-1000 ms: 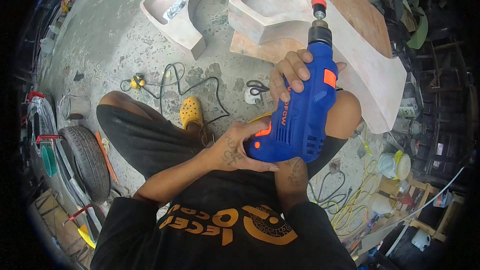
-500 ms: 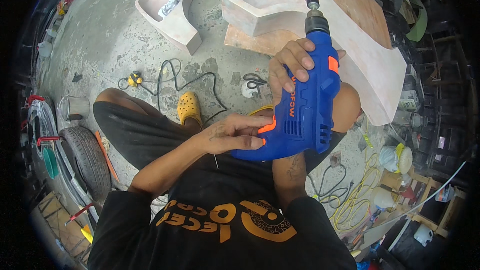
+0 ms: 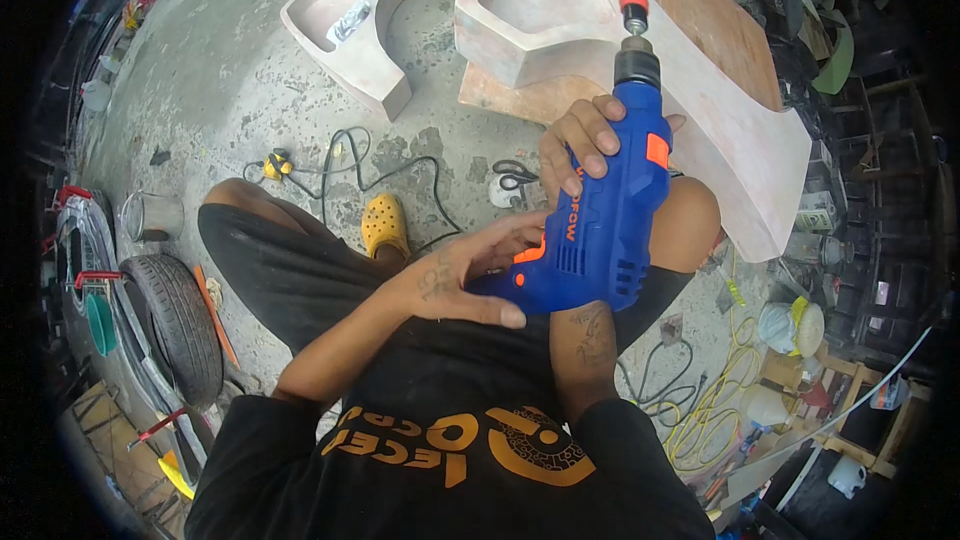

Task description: Using a grinder and electric drill to refine and modify a fiberglass or plastic car body part.

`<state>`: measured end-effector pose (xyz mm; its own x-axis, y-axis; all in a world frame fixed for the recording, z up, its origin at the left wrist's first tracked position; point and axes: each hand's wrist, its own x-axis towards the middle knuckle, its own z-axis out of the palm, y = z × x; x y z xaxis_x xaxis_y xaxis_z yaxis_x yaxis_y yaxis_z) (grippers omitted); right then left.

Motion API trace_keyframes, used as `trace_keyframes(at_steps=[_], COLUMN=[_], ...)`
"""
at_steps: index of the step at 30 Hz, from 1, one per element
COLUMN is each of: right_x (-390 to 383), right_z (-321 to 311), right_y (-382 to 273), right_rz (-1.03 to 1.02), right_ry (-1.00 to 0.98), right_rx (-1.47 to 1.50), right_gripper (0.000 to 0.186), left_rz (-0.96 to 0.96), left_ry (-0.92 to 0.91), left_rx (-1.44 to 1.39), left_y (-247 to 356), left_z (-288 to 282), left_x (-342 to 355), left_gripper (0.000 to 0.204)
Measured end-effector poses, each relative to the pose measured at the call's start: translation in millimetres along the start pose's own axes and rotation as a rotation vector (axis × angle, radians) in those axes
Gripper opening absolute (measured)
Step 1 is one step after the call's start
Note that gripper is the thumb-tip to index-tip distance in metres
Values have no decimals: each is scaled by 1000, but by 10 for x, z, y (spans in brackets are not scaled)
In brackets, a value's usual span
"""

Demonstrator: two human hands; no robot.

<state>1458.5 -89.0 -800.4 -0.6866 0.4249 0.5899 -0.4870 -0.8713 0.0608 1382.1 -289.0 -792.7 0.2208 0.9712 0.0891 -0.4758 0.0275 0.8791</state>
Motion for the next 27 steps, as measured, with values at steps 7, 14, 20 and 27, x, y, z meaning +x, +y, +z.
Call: trace_keyframes(at_steps=[7, 14, 20, 27], right_x=[530, 1230, 1000, 1165], right_z=[288, 443, 84, -416], right_y=[438, 630, 456, -24], right_rz=[-30, 87, 213, 399], right_ry=[439, 423, 725, 481], right_rx=[-677, -922, -985, -1123], right_gripper=[65, 52, 68, 87], left_rz=[56, 147, -191, -181], left_ry=[667, 707, 592, 286], left_rx=[595, 549, 590, 675], left_y=[541, 1285, 1023, 899], left_z=[70, -495, -1128, -1940], left_x=[-73, 1, 20, 250], left_gripper=[99, 32, 32, 90])
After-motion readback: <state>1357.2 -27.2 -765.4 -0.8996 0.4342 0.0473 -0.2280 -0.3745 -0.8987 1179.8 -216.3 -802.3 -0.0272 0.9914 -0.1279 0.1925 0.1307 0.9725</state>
